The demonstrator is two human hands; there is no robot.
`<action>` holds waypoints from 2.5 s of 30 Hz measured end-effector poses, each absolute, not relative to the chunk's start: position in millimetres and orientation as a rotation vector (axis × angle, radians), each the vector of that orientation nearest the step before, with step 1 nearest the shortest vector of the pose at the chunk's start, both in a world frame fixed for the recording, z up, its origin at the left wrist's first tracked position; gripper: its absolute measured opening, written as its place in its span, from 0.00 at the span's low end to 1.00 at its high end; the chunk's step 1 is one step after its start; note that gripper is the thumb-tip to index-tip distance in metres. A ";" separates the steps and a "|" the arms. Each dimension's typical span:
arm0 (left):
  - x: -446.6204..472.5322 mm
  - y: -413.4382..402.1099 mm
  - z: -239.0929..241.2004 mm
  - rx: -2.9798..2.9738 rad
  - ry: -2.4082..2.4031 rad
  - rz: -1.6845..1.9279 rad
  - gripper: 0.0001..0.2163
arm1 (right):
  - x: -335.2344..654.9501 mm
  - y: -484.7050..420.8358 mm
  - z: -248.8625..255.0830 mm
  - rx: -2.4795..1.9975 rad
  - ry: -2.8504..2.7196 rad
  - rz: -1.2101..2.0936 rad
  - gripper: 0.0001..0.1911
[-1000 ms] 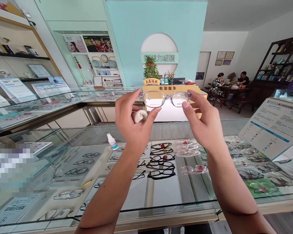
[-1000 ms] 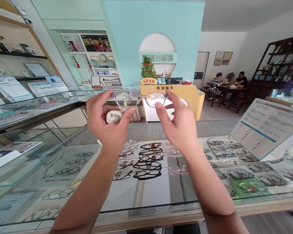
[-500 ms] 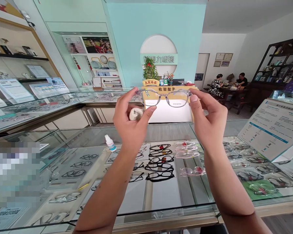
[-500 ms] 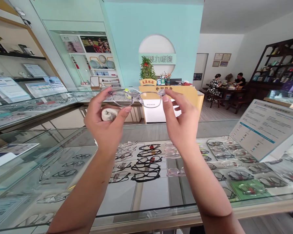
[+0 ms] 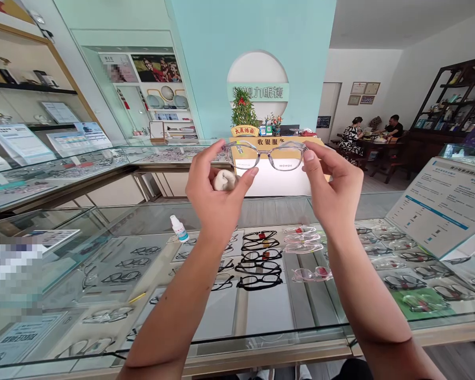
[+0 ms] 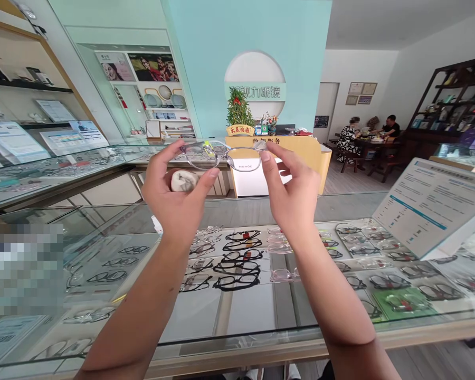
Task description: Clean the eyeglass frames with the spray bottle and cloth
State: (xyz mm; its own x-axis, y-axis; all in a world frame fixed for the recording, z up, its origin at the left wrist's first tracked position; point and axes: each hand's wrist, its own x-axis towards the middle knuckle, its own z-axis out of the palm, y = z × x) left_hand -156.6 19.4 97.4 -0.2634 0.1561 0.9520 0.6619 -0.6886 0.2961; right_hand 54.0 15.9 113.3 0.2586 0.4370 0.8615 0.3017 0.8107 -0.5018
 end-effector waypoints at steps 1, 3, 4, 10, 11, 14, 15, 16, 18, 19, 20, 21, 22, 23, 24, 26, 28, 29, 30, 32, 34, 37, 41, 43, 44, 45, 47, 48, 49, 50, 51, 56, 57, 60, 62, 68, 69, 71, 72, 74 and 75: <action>-155.7 17.8 98.2 -1.639 -1.006 -2.025 0.31 | 54.3 16.1 112.9 -0.669 -1.337 0.109 0.16; -153.6 14.9 99.4 -1.646 -1.023 -2.039 0.31 | 56.2 15.8 113.0 -0.671 -1.346 0.126 0.17; -152.5 13.8 99.7 -1.651 -1.029 -2.044 0.30 | 57.9 15.6 113.6 -0.670 -1.353 0.137 0.18; -145.0 15.6 94.9 -1.671 -1.033 -2.058 0.28 | 68.7 17.3 109.9 -0.661 -1.397 0.220 0.19; -144.3 16.3 91.7 -1.679 -1.028 -2.057 0.28 | 69.7 18.1 105.2 -0.675 -1.387 0.237 0.18; -144.3 16.9 74.5 -1.723 -1.025 -2.024 0.28 | 71.6 22.3 81.0 -0.732 -1.361 0.319 0.17; -145.1 16.6 66.0 -1.738 -1.039 -2.003 0.28 | 72.1 24.4 70.2 -0.739 -1.349 0.360 0.17; -146.3 16.3 56.4 -1.748 -1.061 -1.980 0.29 | 72.4 26.7 58.7 -0.741 -1.346 0.402 0.17; -149.6 16.0 35.6 -1.748 -1.105 -1.944 0.28 | 72.1 31.2 35.4 -0.736 -1.341 0.480 0.18; -151.7 16.3 25.3 -1.750 -1.123 -1.928 0.28 | 71.4 33.0 24.6 -0.736 -1.341 0.509 0.18; -153.8 16.9 15.6 -1.754 -1.139 -1.914 0.28 | 70.2 34.3 15.1 -0.739 -1.337 0.535 0.19; -155.9 17.8 6.8 -1.757 -1.151 -1.906 0.28 | 68.8 34.9 7.2 -0.749 -1.338 0.559 0.20; -157.7 19.0 -1.1 -1.755 -1.158 -1.908 0.28 | 67.2 35.0 0.9 -0.758 -1.345 0.583 0.20; -159.2 20.3 -8.1 -1.749 -1.169 -1.916 0.28 | 65.6 34.5 -3.7 -0.763 -1.347 0.601 0.20; -160.2 21.6 -14.1 -1.740 -1.190 -1.930 0.29 | 64.1 33.5 -6.7 -0.768 -1.353 0.612 0.20; -160.9 23.7 -23.7 -1.729 -1.255 -1.961 0.29 | 61.7 31.2 -9.5 -0.770 -1.364 0.623 0.19; -160.3 24.8 -30.3 -1.738 -1.322 -1.988 0.29 | 60.3 29.1 -9.8 -0.760 -1.371 0.636 0.18; -159.9 25.0 -32.5 -1.748 -1.344 -2.001 0.29 | 59.9 28.5 -9.6 -0.749 -1.367 0.652 0.17; -159.5 24.9 -34.1 -1.759 -1.357 -2.014 0.29 | 59.6 28.1 -9.3 -0.734 -1.358 0.677 0.16; -159.1 24.5 -35.8 -1.782 -1.373 -2.031 0.29 | 59.2 27.8 -8.6 -0.709 -1.331 0.745 0.15; -159.1 23.9 -36.1 -1.805 -1.389 -2.035 0.29 | 58.7 27.9 -7.3 -0.700 -1.301 0.819 0.15; -159.2 23.5 -36.8 -1.837 -1.400 -2.045 0.30 | 57.6 27.3 -4.9 -0.701 -1.258 0.901 0.18; -157.8 24.2 -40.6 -1.863 -1.428 -2.112 0.30 | 56.4 25.8 -3.3 -0.724 -1.248 0.941 0.19; -156.7 24.7 -42.9 -1.871 -1.437 -2.145 0.29 | 56.5 26.0 -3.5 -0.742 -1.254 0.944 0.19; -156.2 24.8 -43.8 -1.880 -1.439 -2.157 0.29 | 56.6 26.4 -3.7 -0.747 -1.251 0.948 0.18; -155.7 24.8 -44.4 -1.888 -1.442 -2.166 0.30 | 56.9 27.0 -3.9 -0.750 -1.245 0.953 0.18; -155.0 24.6 -44.6 -1.893 -1.450 -2.181 0.30 | 57.4 28.4 -4.2 -0.759 -1.231 0.962 0.17; -154.7 24.4 -44.3 -1.891 -1.456 -2.183 0.31 | 57.7 29.0 -4.2 -0.766 -1.227 0.963 0.17; -154.5 24.2 -44.0 -1.890 -1.463 -2.182 0.31 | 58.0 29.5 -4.3 -0.773 -1.227 0.962 0.17; -154.3 24.1 -43.7 -1.890 -1.468 -2.179 0.31 | 58.4 30.0 -4.4 -0.781 -1.229 0.957 0.17; -154.1 24.0 -43.6 -1.894 -1.467 -2.178 0.30 | 58.7 30.3 -4.6 -0.788 -1.232 0.952 0.17; -153.1 23.1 -43.7 -1.950 -1.431 -2.176 0.31 | 59.8 33.5 -8.4 -0.799 -1.230 0.947 0.16; -152.9 22.7 -43.2 -1.955 -1.431 -2.175 0.30 | 59.9 34.6 -9.3 -0.793 -1.224 0.951 0.16; -152.6 21.4 -40.6 -1.947 -1.439 -2.174 0.29 | 60.2 37.3 -10.3 -0.773 -1.208 0.969 0.15; -152.9 21.1 -38.6 -1.935 -1.443 -2.178 0.29 | 60.3 38.1 -9.3 -0.777 -1.200 0.977 0.15; -155.0 23.6 -36.8 -1.952 -1.461 -2.132 0.28 | 60.9 37.9 -7.6 -0.787 -1.200 0.988 0.15; -155.2 24.0 -36.7 -1.953 -1.462 -2.130 0.28 | 61.0 38.1 -8.2 -0.791 -1.207 0.984 0.15; -155.3 24.5 -36.3 -1.955 -1.453 -2.142 0.27 | 61.0 38.9 -9.7 -0.801 -1.223 0.975 0.16; -155.2 24.6 -36.1 -1.959 -1.443 -2.153 0.27 | 60.9 39.4 -10.3 -0.807 -1.230 0.972 0.17; -155.1 24.5 -35.6 -1.967 -1.419 -2.181 0.27 | 60.7 40.4 -10.8 -0.814 -1.233 0.968 0.17; -155.1 24.5 -35.3 -1.971 -1.410 -2.194 0.27 | 60.6 40.8 -10.7 -0.815 -1.229 0.967 0.17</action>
State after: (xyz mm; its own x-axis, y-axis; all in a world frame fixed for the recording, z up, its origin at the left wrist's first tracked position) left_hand -155.1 24.5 -35.3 -0.2675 0.6034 0.7513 0.4328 -0.6214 0.6531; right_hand 60.6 40.8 -10.7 0.0630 0.9219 0.3824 -0.1543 0.3875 -0.9089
